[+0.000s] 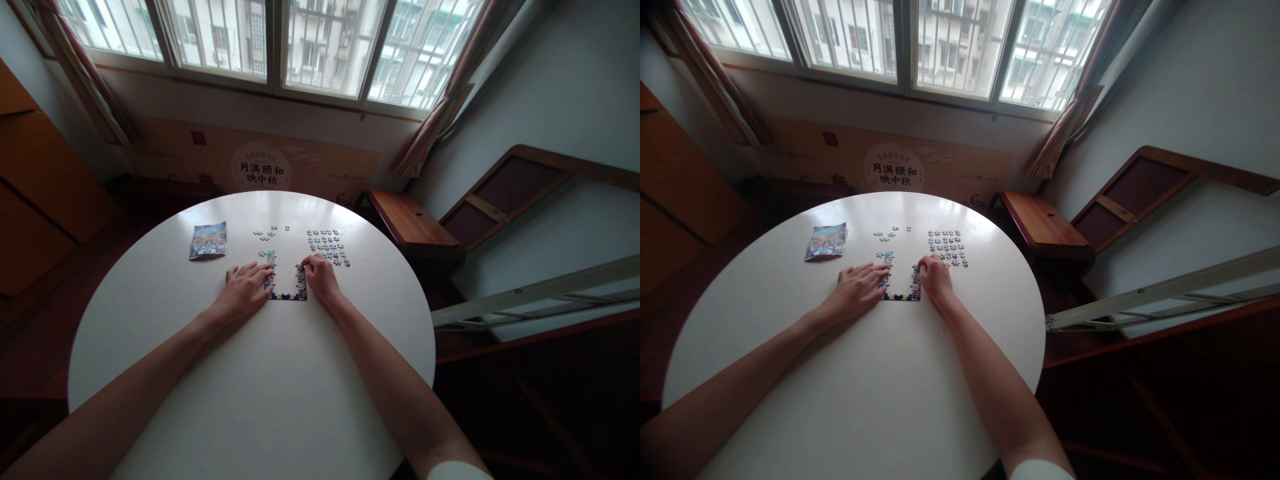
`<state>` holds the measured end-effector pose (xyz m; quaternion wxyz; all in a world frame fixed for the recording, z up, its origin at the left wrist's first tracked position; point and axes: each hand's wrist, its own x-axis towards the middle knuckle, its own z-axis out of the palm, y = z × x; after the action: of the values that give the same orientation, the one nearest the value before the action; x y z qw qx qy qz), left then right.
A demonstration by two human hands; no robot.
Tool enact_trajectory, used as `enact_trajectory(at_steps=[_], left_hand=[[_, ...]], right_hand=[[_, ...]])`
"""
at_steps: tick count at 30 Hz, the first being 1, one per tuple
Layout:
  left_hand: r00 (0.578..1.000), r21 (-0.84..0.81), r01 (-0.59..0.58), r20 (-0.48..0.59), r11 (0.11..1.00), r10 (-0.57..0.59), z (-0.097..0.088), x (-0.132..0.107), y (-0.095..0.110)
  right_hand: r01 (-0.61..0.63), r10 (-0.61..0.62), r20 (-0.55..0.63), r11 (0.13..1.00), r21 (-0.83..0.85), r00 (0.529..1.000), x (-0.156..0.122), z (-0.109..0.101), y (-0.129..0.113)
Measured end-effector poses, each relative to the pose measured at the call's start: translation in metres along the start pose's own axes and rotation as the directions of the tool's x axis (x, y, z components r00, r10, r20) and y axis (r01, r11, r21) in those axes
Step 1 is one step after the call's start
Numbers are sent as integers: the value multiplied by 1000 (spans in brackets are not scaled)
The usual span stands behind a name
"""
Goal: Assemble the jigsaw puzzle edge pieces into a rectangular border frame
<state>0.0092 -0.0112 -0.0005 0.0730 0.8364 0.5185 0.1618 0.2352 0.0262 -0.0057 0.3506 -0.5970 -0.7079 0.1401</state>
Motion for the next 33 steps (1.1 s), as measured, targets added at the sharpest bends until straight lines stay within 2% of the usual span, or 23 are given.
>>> enact_trajectory(at_steps=[33], left_hand=[[1000, 15, -10, -4, 1000, 10, 0, 0, 0]], right_hand=[[3, -3, 0, 1000, -5, 1000, 1, 1, 1]])
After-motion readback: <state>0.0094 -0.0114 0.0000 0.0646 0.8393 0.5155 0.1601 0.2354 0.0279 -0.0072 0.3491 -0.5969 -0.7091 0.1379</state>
